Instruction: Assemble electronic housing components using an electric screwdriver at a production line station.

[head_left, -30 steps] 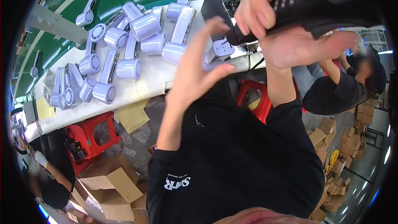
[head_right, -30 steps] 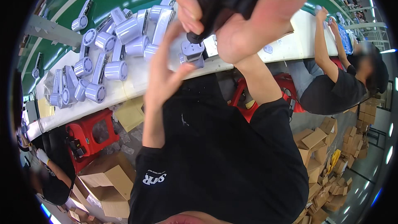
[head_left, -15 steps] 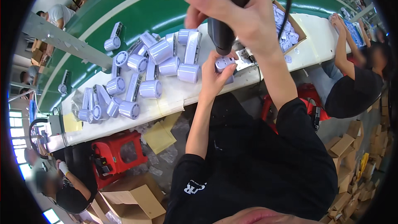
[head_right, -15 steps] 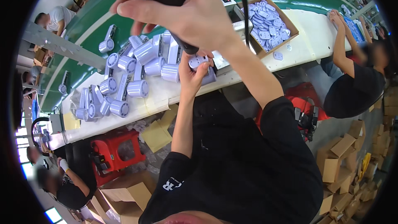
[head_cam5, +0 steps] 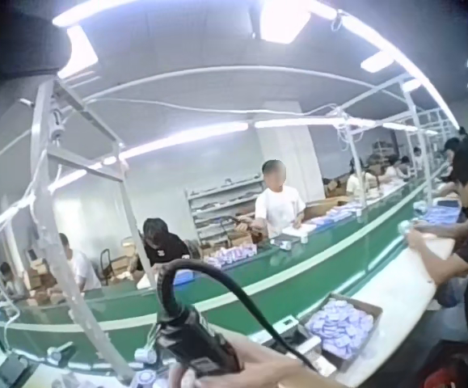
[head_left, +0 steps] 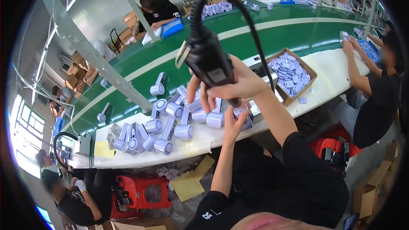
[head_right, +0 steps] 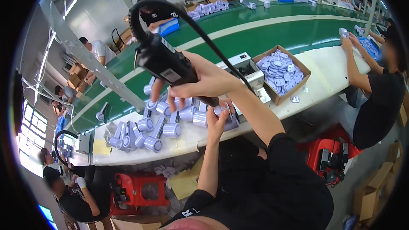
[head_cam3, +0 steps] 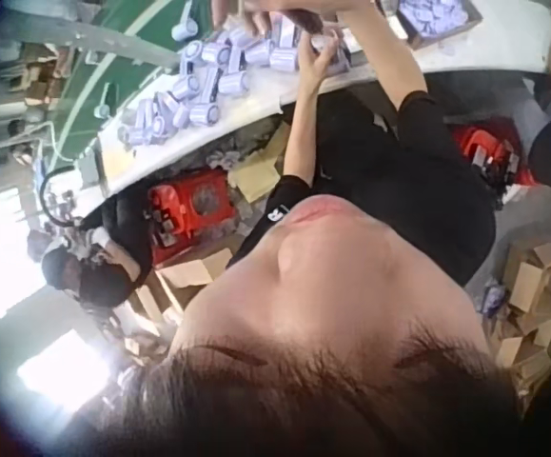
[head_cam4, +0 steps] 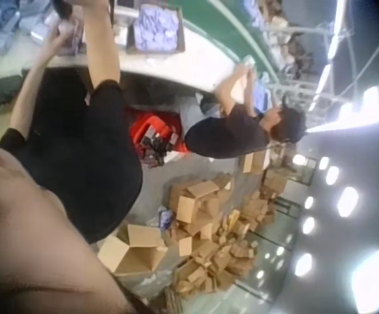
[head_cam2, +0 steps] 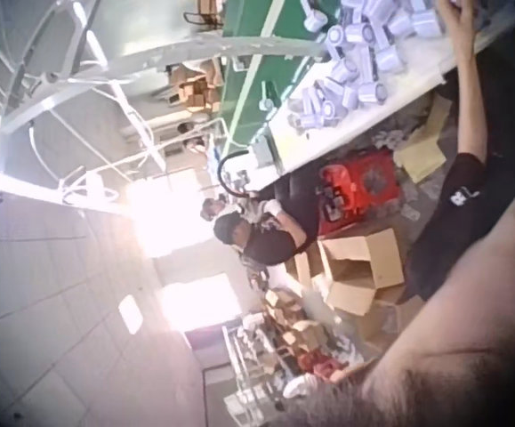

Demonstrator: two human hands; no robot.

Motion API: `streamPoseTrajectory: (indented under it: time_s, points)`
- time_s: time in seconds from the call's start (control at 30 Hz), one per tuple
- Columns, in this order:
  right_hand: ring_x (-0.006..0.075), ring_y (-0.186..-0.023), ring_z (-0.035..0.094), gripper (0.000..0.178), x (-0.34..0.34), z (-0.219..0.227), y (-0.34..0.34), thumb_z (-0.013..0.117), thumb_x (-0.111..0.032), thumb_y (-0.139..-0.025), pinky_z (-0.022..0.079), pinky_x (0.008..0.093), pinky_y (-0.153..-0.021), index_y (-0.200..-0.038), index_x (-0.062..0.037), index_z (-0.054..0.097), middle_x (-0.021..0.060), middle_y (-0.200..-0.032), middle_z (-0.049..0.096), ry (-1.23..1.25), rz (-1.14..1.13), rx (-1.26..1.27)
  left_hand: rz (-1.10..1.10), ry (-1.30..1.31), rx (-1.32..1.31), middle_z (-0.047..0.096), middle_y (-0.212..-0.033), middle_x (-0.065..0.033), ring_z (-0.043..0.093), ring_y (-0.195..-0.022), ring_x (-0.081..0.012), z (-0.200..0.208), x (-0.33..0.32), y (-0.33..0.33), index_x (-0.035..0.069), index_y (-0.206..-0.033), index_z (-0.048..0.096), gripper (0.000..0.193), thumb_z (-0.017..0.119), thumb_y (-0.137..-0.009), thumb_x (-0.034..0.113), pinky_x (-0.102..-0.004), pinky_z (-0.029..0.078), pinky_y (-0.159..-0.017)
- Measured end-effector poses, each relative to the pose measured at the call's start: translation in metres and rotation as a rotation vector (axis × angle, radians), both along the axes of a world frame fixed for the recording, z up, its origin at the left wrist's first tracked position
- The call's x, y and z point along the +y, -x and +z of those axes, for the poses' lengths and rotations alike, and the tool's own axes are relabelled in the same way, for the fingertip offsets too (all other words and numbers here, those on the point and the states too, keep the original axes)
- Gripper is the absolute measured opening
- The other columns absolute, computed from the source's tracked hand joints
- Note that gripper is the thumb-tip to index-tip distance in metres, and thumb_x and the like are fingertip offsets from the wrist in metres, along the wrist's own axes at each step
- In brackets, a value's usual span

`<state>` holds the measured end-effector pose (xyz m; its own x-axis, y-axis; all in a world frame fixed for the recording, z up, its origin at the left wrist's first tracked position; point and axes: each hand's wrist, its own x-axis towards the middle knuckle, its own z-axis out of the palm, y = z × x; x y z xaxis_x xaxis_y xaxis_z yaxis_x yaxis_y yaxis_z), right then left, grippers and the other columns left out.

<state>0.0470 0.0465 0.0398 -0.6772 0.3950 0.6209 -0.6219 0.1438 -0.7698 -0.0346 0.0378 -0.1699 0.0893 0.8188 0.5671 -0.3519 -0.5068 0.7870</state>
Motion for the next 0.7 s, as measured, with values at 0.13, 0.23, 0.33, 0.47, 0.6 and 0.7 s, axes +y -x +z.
streamPoseTrajectory:
  time_s: [0.13, 0.23, 0.33, 0.47, 0.6, 0.7]
  points:
    - [0.0132, -0.061, 0.053, 0.046, 0.004, 0.001, -0.003, 0.06, -0.019, -0.082, 0.044, 0.0243, -0.054, -0.12, -0.0031, 0.04, 0.0077, -0.081, 0.054, -0.044, -0.535, -0.117, -0.009, -0.083, -0.005, 0.059, -0.092, -0.007, 0.049, -0.068, -0.0063, 0.003, -0.002, -0.005, 0.001, -0.106, 0.047, 0.026, 0.06, -0.085, 0.007, -0.0199, 0.041, -0.058]
    - [0.0106, -0.055, 0.047, 0.045, 0.01, -0.008, -0.008, 0.046, -0.035, -0.089, 0.039, 0.0215, -0.049, -0.121, -0.0032, 0.041, 0.0066, -0.08, 0.049, 0.111, -0.162, 0.316, -0.008, -0.088, 0.01, 0.058, -0.093, -0.0087, 0.051, -0.07, -0.0082, 0.004, -0.004, -0.005, 0.001, -0.107, 0.047, 0.026, 0.06, -0.085, 0.006, -0.0215, 0.042, -0.061]
    - [0.0098, -0.052, 0.046, 0.06, 0.006, -0.01, -0.007, 0.036, -0.044, -0.089, 0.038, 0.0211, -0.047, -0.129, 0.0002, 0.035, 0.0067, -0.081, 0.048, 0.071, -0.221, 0.276, 0.01, -0.021, 0.037, 0.058, -0.092, -0.0102, 0.053, -0.073, -0.0107, 0.003, -0.006, -0.001, 0.001, -0.107, 0.046, 0.026, 0.06, -0.085, 0.005, -0.0235, 0.044, -0.065]
    - [0.0092, -0.05, 0.044, 0.069, 0.0, -0.013, -0.009, 0.03, -0.05, -0.089, 0.037, 0.0208, -0.046, -0.133, 0.0028, 0.032, 0.0067, -0.08, 0.047, 0.068, -0.298, 0.233, 0.004, -0.125, 0.017, 0.058, -0.091, -0.0108, 0.055, -0.073, -0.0131, 0.004, -0.01, -0.007, 0.001, -0.106, 0.046, 0.027, 0.061, -0.084, 0.006, -0.0257, 0.045, -0.068]
    - [0.0088, -0.049, 0.044, 0.07, -0.007, -0.014, -0.007, 0.026, -0.052, -0.09, 0.036, 0.0209, -0.046, -0.133, 0.0035, 0.033, 0.0066, -0.077, 0.047, 0.077, -0.372, 0.244, 0.03, -0.137, 0.061, 0.059, -0.089, -0.0102, 0.055, -0.073, -0.0129, 0.002, -0.015, -0.004, 0.0, -0.105, 0.047, 0.028, 0.062, -0.084, 0.011, -0.0259, 0.046, -0.066]
    - [0.0089, -0.049, 0.043, 0.067, -0.01, -0.016, -0.006, 0.028, -0.052, -0.091, 0.036, 0.0208, -0.046, -0.13, 0.0011, 0.035, 0.0071, -0.076, 0.048, 0.072, -0.39, 0.272, 0.091, -0.026, 0.04, 0.06, -0.087, -0.0098, 0.056, -0.072, -0.0127, 0.004, -0.019, -0.003, -0.001, -0.103, 0.048, 0.029, 0.064, -0.084, 0.015, -0.0261, 0.046, -0.066]
